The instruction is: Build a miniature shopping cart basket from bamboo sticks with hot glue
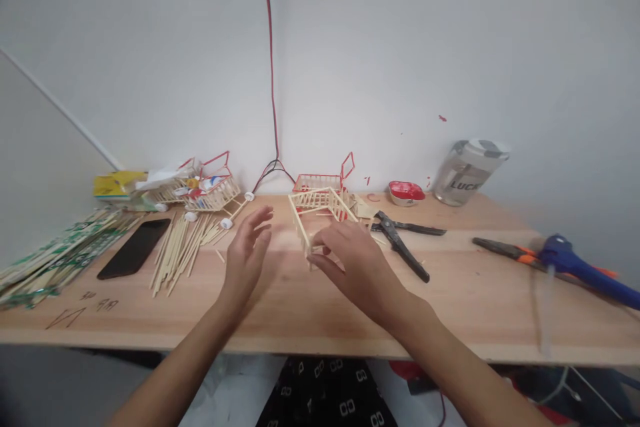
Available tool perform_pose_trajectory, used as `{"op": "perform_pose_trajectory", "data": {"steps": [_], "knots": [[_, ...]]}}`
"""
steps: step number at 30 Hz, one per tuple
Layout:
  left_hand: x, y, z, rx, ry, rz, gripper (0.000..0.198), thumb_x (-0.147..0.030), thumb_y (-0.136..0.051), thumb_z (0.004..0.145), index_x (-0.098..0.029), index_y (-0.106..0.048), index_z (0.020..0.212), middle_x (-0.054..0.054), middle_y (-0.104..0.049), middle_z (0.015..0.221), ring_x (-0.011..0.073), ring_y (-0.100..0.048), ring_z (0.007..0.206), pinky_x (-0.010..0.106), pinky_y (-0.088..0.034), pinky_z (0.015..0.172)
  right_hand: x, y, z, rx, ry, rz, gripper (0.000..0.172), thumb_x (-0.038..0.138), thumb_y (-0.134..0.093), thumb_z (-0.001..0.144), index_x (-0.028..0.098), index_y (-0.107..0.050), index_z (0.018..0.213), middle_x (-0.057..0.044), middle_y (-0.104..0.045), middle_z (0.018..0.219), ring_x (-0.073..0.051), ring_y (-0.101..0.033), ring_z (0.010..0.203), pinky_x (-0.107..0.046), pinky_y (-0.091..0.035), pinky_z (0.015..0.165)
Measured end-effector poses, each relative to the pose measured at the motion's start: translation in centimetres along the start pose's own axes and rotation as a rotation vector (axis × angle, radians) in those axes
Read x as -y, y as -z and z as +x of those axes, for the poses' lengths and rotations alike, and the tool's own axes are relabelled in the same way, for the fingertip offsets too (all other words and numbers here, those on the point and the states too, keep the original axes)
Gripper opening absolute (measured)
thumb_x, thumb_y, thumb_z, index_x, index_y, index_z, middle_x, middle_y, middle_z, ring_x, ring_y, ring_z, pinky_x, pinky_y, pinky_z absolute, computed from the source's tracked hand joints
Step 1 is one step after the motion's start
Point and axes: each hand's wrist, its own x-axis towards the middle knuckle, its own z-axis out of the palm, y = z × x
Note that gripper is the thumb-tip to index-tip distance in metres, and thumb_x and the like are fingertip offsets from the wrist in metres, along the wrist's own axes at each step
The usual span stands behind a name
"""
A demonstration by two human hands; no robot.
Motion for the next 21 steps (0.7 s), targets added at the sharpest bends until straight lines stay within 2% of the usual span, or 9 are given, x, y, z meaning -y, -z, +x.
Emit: {"op": "perform_pose_trajectory", "data": {"steps": [2,6,16,21], "knots": [[0.3,-0.1,0.5,-0.012,0.138,-0.103,0.037,-0.037,-0.047,0.095,-0.021,-0.054,0.129,0.011,-0.055,0.134,0.0218,-0.059,0.114,0.038,-0.049,0.096,0.0,-0.1,-0.5,0.029,0.029,0.006,0.01,0.021,-0.059,0.09,0.02,-0.056,0.081,-0.001,-0.059,0.077,-0.016,-0.051,0.076,-0.029,-0.036,0.074],[1.0,-0.2,1.1,-0.025,0.27,-0.249,0.038,-0.039,-0.049,0.094,-0.019,-0.058,0.125,0.011,-0.056,0.134,0.0218,-0.061,0.11,0.034,-0.054,0.087,-0.2,-0.6,-1.4,0.101,0.077,-0.003,0.009,0.019,-0.058,0.091,0.02,-0.057,0.082,-0.002,-0.06,0.08,-0.016,-0.05,0.077,-0.029,-0.035,0.073],[1.8,-0.1,0.8,-0.038,0.333,-0.298,0.036,-0.039,-0.053,0.091,-0.019,-0.066,0.118,0.011,-0.062,0.128,0.0234,-0.059,0.114,0.036,-0.05,0.095,-0.4,-1.4,-1.9,0.128,0.25,-0.037,0.006,0.021,-0.058,0.091,0.018,-0.057,0.086,-0.003,-0.061,0.08,-0.017,-0.049,0.078,-0.031,-0.036,0.074],[1.7,0.0,0.7,-0.025,0.351,-0.301,0.038,-0.041,-0.054,0.09,-0.017,-0.068,0.115,0.012,-0.066,0.124,0.0243,-0.061,0.113,0.037,-0.049,0.097,-0.9,-1.9,-1.9,0.15,0.268,-0.045,0.007,0.022,-0.058,0.091,0.018,-0.058,0.086,-0.003,-0.061,0.081,-0.017,-0.05,0.079,-0.031,-0.037,0.075]]}}
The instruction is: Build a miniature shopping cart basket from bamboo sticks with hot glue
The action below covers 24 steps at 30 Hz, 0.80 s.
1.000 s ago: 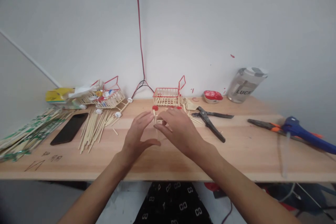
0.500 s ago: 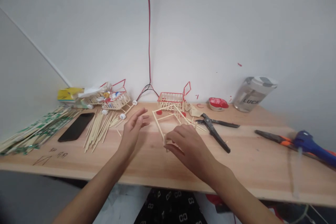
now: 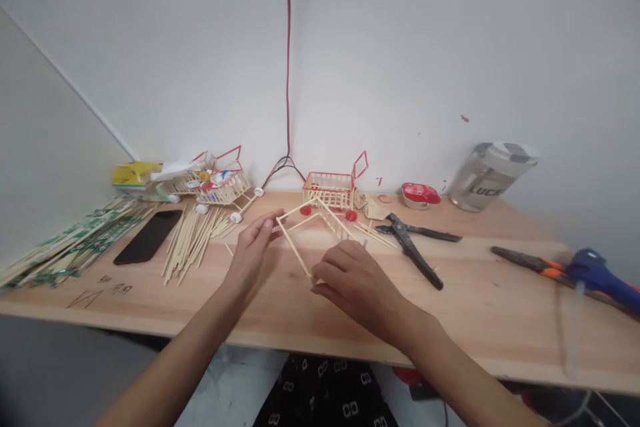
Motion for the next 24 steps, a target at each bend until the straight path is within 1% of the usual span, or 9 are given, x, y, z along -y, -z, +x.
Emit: {"op": "perform_pose_trajectory", "data": {"steps": [7,14,19,22,24], "knots": [[0.3,0.0,0.0,0.032,-0.001,0.007,0.038,-0.042,-0.052,0.092,-0.017,-0.067,0.117,0.012,-0.067,0.122,0.0246,-0.06,0.117,0.039,-0.044,0.103,-0.6,-0.3,-0.2,0.04,-0.02,-0.013,0.009,0.023,-0.056,0.092,0.018,-0.059,0.086,-0.004,-0.061,0.081,-0.018,-0.05,0.083,-0.032,-0.038,0.076],[0.7,0.1,0.1,0.032,-0.018,0.031,0.036,-0.041,-0.053,0.091,-0.017,-0.069,0.114,0.012,-0.068,0.12,0.0242,-0.06,0.117,0.039,-0.044,0.103,-0.5,-0.1,-0.5,0.094,-0.047,0.0,0.011,0.024,-0.052,0.093,0.019,-0.059,0.087,-0.004,-0.061,0.085,-0.019,-0.05,0.087,-0.036,-0.039,0.08],[0.7,0.2,0.1,0.035,-0.01,0.038,0.036,-0.04,-0.053,0.091,-0.017,-0.069,0.114,0.011,-0.069,0.118,0.0241,-0.061,0.116,0.039,-0.044,0.102,-1.0,0.6,-0.3,0.098,-0.078,0.016,0.008,0.022,-0.054,0.091,0.019,-0.059,0.085,-0.005,-0.062,0.088,-0.02,-0.052,0.091,-0.039,-0.04,0.086],[0.4,0.1,0.1,0.039,0.003,0.047,0.034,-0.038,-0.054,0.09,-0.017,-0.07,0.112,0.011,-0.071,0.113,0.0236,-0.063,0.112,0.038,-0.045,0.1,-1.8,1.4,-0.4,0.075,-0.102,0.026,0.005,0.022,-0.055,0.091,0.019,-0.059,0.09,-0.006,-0.064,0.093,-0.021,-0.054,0.097,-0.042,-0.04,0.092],[0.2,0.0,0.1,0.056,0.005,0.026,0.032,-0.035,-0.06,0.087,-0.017,-0.07,0.11,0.01,-0.072,0.111,0.023,-0.064,0.109,0.037,-0.045,0.099,-2.7,1.8,-0.8,0.06,-0.138,0.04,0.006,0.024,-0.056,0.091,0.02,-0.059,0.095,-0.007,-0.065,0.098,-0.022,-0.054,0.102,-0.043,-0.039,0.095]]}}
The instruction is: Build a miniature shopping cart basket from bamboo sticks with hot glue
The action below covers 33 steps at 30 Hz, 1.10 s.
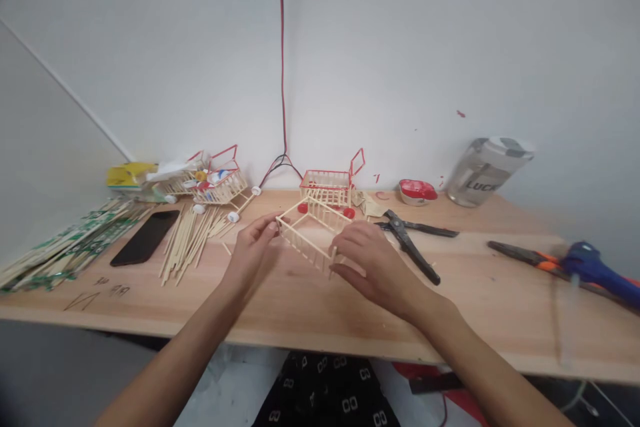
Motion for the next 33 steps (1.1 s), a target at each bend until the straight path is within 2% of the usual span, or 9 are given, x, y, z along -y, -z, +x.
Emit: {"op": "perform_pose_trajectory", "data": {"steps": [3,6,11,14,17,21,24,29,33], "knots": [[-0.3,-0.1,0.0,0.029,0.019,-0.088,0.034,-0.031,-0.068,0.08,-0.016,-0.07,0.11,0.01,-0.072,0.111,0.0225,-0.066,0.105,0.035,-0.047,0.097,-1.5,0.5,-0.6,-0.02,-0.086,0.041,0.014,0.03,-0.057,0.091,0.022,-0.058,0.103,-0.008,-0.064,0.11,-0.024,-0.055,0.109,-0.045,-0.04,0.096],[-0.4,-0.1,-0.1,0.048,0.056,-0.16,0.039,-0.029,-0.072,0.076,-0.016,-0.068,0.113,0.009,-0.074,0.102,0.0214,-0.068,0.1,0.034,-0.049,0.094,-2.6,0.6,-0.9,-0.072,-0.162,0.091,0.021,0.033,-0.056,0.091,0.024,-0.059,0.11,-0.009,-0.063,0.116,-0.024,-0.055,0.112,-0.046,-0.041,0.097],[-1.0,-0.2,-0.4,0.05,0.081,-0.19,0.043,-0.028,-0.074,0.075,-0.015,-0.065,0.116,0.005,-0.074,0.087,0.0196,-0.07,0.091,0.033,-0.05,0.09,-3.3,0.2,-0.8,-0.187,-0.264,0.127,0.021,0.034,-0.053,0.092,0.024,-0.066,0.105,-0.01,-0.06,0.122,-0.024,-0.056,0.112,-0.044,-0.045,0.093],[-1.4,-0.4,-0.6,0.043,0.071,-0.166,0.044,-0.028,-0.074,0.075,-0.016,-0.065,0.116,0.004,-0.074,0.087,0.0197,-0.071,0.091,0.033,-0.051,0.089,-3.2,-0.5,-0.7,-0.258,-0.353,0.137,0.024,0.034,-0.052,0.093,0.024,-0.068,0.107,-0.009,-0.06,0.114,-0.021,-0.06,0.097,-0.035,-0.05,0.077],[-1.7,-0.6,-0.9,0.043,0.064,-0.146,0.045,-0.028,-0.074,0.075,-0.015,-0.065,0.116,0.004,-0.074,0.088,0.02,-0.07,0.093,0.032,-0.051,0.089,-3.1,-1.0,-0.5,-0.313,-0.423,0.141,0.025,0.033,-0.052,0.092,0.023,-0.07,0.106,-0.008,-0.063,0.101,-0.017,-0.06,0.083,-0.029,-0.048,0.067],[-1.9,-0.9,-1.1,0.066,0.073,-0.155,0.045,-0.028,-0.074,0.076,-0.015,-0.064,0.117,0.006,-0.075,0.09,0.0209,-0.071,0.094,0.033,-0.052,0.088,-3.2,-1.5,-0.3,-0.342,-0.533,0.245,0.031,0.034,-0.053,0.09,0.022,-0.069,0.114,-0.006,-0.07,0.092,-0.019,-0.064,0.084,-0.031,-0.05,0.073],[-1.8,-1.0,-1.2,0.084,0.086,-0.164,0.047,-0.03,-0.072,0.078,-0.015,-0.062,0.121,0.007,-0.075,0.091,0.022,-0.071,0.093,0.033,-0.052,0.087,-3.6,-1.9,-0.2,-0.324,-0.606,0.341,0.032,0.037,-0.054,0.088,0.021,-0.07,0.112,-0.005,-0.072,0.085,-0.019,-0.065,0.081,-0.033,-0.051,0.075],[-1.5,-0.9,-1.2,0.084,0.066,-0.152,0.048,-0.031,-0.068,0.081,-0.017,-0.06,0.126,0.007,-0.074,0.097,0.0222,-0.07,0.098,0.033,-0.051,0.089,-4.2,-3.0,-0.1,-0.357,-0.63,0.482,0.034,0.039,-0.054,0.087,0.018,-0.068,0.111,-0.005,-0.07,0.085,-0.016,-0.062,0.071,-0.029,-0.051,0.064],[-1.5,-0.9,-1.2,0.101,0.025,-0.089,0.043,-0.029,-0.067,0.082,-0.017,-0.061,0.122,0.006,-0.074,0.099,0.0213,-0.069,0.1,0.032,-0.052,0.089,-4.4,-3.8,-0.2,-0.439,-0.598,0.574,0.031,0.037,-0.055,0.088,0.018,-0.065,0.11,-0.005,-0.068,0.087,-0.015,-0.059,0.071,-0.03,-0.051,0.067]]}}
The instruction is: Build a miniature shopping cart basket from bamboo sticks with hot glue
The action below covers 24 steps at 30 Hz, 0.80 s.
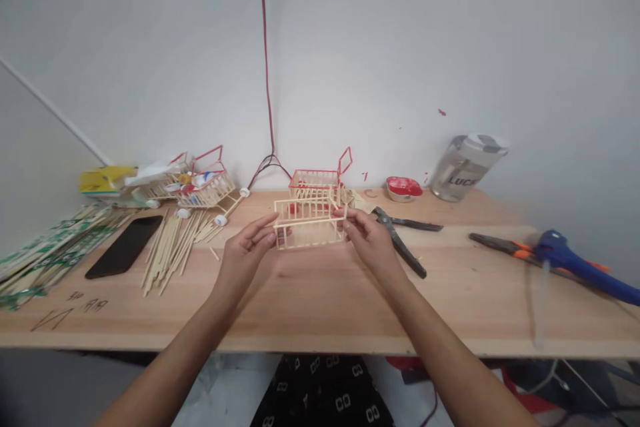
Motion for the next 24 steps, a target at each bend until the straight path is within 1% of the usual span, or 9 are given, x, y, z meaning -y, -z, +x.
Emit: {"op": "perform_pose_trajectory", "data": {"steps": [6,9,11,12,14,16,18,20,24], "knots": [[-0.1,-0.5,-0.3,0.11,0.024,-0.032,0.043,-0.03,-0.067,0.083,-0.02,-0.055,0.123,0.008,-0.075,0.102,0.0207,-0.069,0.101,0.033,-0.051,0.092,-0.2,0.4,-0.1,-0.033,0.032,0.092,0.025,0.035,-0.055,0.088,0.019,-0.061,0.106,-0.002,-0.06,0.082,-0.013,-0.053,0.068,-0.028,-0.047,0.067],[-0.3,-0.8,-0.7,0.13,-0.009,-0.047,0.039,-0.029,-0.067,0.084,-0.021,-0.053,0.119,0.008,-0.074,0.103,0.0202,-0.07,0.1,0.032,-0.053,0.09,-0.4,0.9,-0.3,-0.044,0.018,0.128,0.025,0.036,-0.056,0.089,0.019,-0.06,0.107,-0.001,-0.058,0.082,-0.013,-0.05,0.068,-0.028,-0.045,0.067],[-0.7,-0.9,-1.0,0.102,-0.061,-0.058,0.032,-0.03,-0.063,0.087,-0.02,-0.053,0.115,0.009,-0.075,0.101,0.0198,-0.07,0.097,0.033,-0.053,0.089,-0.6,1.2,-0.3,-0.062,-0.004,0.155,0.026,0.038,-0.056,0.089,0.02,-0.06,0.107,-0.001,-0.056,0.081,-0.013,-0.048,0.069,-0.027,-0.043,0.066],[-0.9,-0.9,-1.2,0.064,-0.091,-0.056,0.029,-0.031,-0.061,0.088,-0.019,-0.054,0.113,0.008,-0.075,0.098,0.0194,-0.071,0.093,0.033,-0.054,0.088,-0.8,1.4,-0.3,-0.071,-0.016,0.181,0.027,0.04,-0.057,0.089,0.021,-0.06,0.107,0.0,-0.055,0.081,-0.013,-0.047,0.069,-0.027,-0.042,0.065],[-1.3,-0.7,-1.3,-0.054,-0.144,-0.03,0.024,-0.033,-0.058,0.091,-0.018,-0.056,0.109,0.007,-0.075,0.09,0.018,-0.071,0.085,0.032,-0.055,0.083,-1.2,1.7,-0.1,-0.094,-0.045,0.259,0.028,0.043,-0.059,0.087,0.022,-0.061,0.106,0.001,-0.053,0.08,-0.012,-0.046,0.067,-0.026,-0.041,0.063],[-1.5,-0.4,-1.2,-0.17,-0.171,0.006,0.023,-0.033,-0.058,0.091,-0.017,-0.058,0.107,0.006,-0.074,0.084,0.0156,-0.069,0.076,0.028,-0.055,0.076,-1.5,1.9,0.1,-0.118,-0.073,0.349,0.03,0.045,-0.063,0.084,0.023,-0.061,0.104,0.001,-0.053,0.078,-0.012,-0.045,0.065,-0.025,-0.04,0.059],[-1.5,-0.1,-1.0,-0.228,-0.174,0.025,0.023,-0.033,-0.06,0.089,-0.017,-0.06,0.106,0.005,-0.072,0.084,0.0136,-0.066,0.072,0.025,-0.053,0.07,-1.7,1.9,0.3,-0.136,-0.105,0.422,0.031,0.045,-0.067,0.08,0.024,-0.062,0.102,0.002,-0.053,0.077,-0.012,-0.045,0.064,-0.024,-0.039,0.058],[-1.4,0.0,-0.8,-0.216,-0.16,0.03,0.024,-0.031,-0.063,0.087,-0.017,-0.062,0.106,0.005,-0.071,0.089,0.0129,-0.065,0.073,0.025,-0.053,0.07,-1.6,1.8,0.4,-0.134,-0.141,0.484,0.032,0.044,-0.071,0.076,0.024,-0.063,0.1,0.001,-0.055,0.076,-0.012,-0.047,0.065,-0.024,-0.04,0.058],[-0.9,-0.1,-0.6,-0.108,-0.125,0.018,0.027,-0.03,-0.066,0.084,-0.017,-0.066,0.108,0.006,-0.07,0.099,0.0148,-0.064,0.085,0.026,-0.054,0.074,-1.5,1.6,0.4,-0.118,-0.194,0.587,0.031,0.04,-0.076,0.072,0.024,-0.066,0.097,0.002,-0.056,0.075,-0.01,-0.045,0.062,-0.021,-0.039,0.056]]}}
